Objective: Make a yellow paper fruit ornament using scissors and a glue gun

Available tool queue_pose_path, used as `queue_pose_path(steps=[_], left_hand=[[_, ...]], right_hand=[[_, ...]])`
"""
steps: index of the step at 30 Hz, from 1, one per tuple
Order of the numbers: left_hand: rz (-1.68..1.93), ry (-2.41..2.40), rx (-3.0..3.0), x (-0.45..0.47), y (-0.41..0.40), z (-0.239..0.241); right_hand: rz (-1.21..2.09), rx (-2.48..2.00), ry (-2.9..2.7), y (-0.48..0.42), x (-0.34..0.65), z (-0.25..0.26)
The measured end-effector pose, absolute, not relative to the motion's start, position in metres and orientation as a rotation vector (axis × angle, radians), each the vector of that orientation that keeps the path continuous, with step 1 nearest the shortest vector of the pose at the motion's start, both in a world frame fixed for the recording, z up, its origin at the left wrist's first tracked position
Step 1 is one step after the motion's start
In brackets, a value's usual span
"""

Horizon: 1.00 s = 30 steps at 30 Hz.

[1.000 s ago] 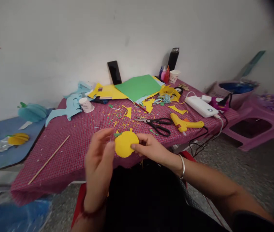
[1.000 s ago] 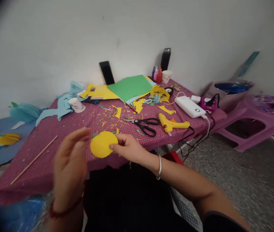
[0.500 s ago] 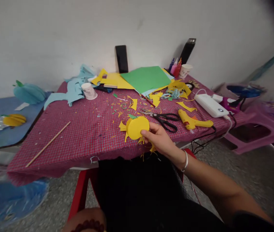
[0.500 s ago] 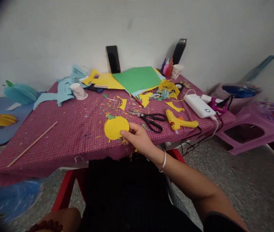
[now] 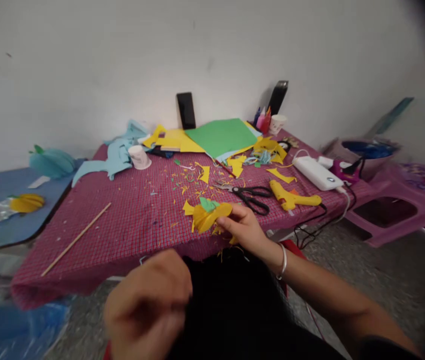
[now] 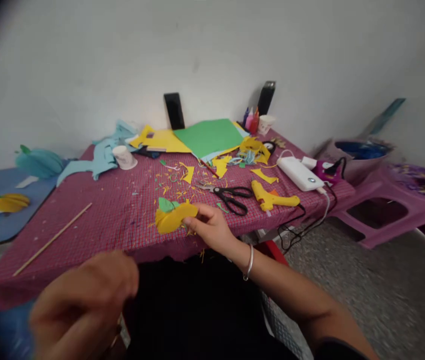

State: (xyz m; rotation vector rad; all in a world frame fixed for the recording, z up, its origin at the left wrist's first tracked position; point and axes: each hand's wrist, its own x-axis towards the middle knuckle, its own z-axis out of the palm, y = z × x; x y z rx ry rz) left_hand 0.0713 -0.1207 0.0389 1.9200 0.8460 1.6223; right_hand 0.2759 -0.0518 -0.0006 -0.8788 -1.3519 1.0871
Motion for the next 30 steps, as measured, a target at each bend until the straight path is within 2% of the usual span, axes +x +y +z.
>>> queue_pose_path(steps=[3, 10, 19, 22, 26, 30], left_hand=[[1.83, 0.865, 1.826, 0.087, -0.092, 0.034], [1.966, 0.945, 2.032, 0.106, -0.083, 0.003], [1.968, 1.21, 2.331, 0.106, -0.079, 0.009], [1.872, 1.263, 2.393, 0.109, -0.075, 0.01], [1.685, 1.224, 2.315, 0.108, -0.07, 0.009], [1.717, 1.28, 2.211, 0.101, -0.067, 0.004]], right_hand=[[0.977, -0.836, -1.406, -0.054, 0.274, 0.002], [0.817, -0.826, -1.461, -0.059, 0.273, 0.005], [0.656, -0.869, -1.546, -0.059, 0.268, 0.001], [0.593, -0.89, -1.582, -0.06, 0.267, -0.002], [0.476, -0.918, -1.712, -0.062, 0.267, -0.004], [0.452, -0.901, -1.672, -0.065, 0.268, -0.001]])
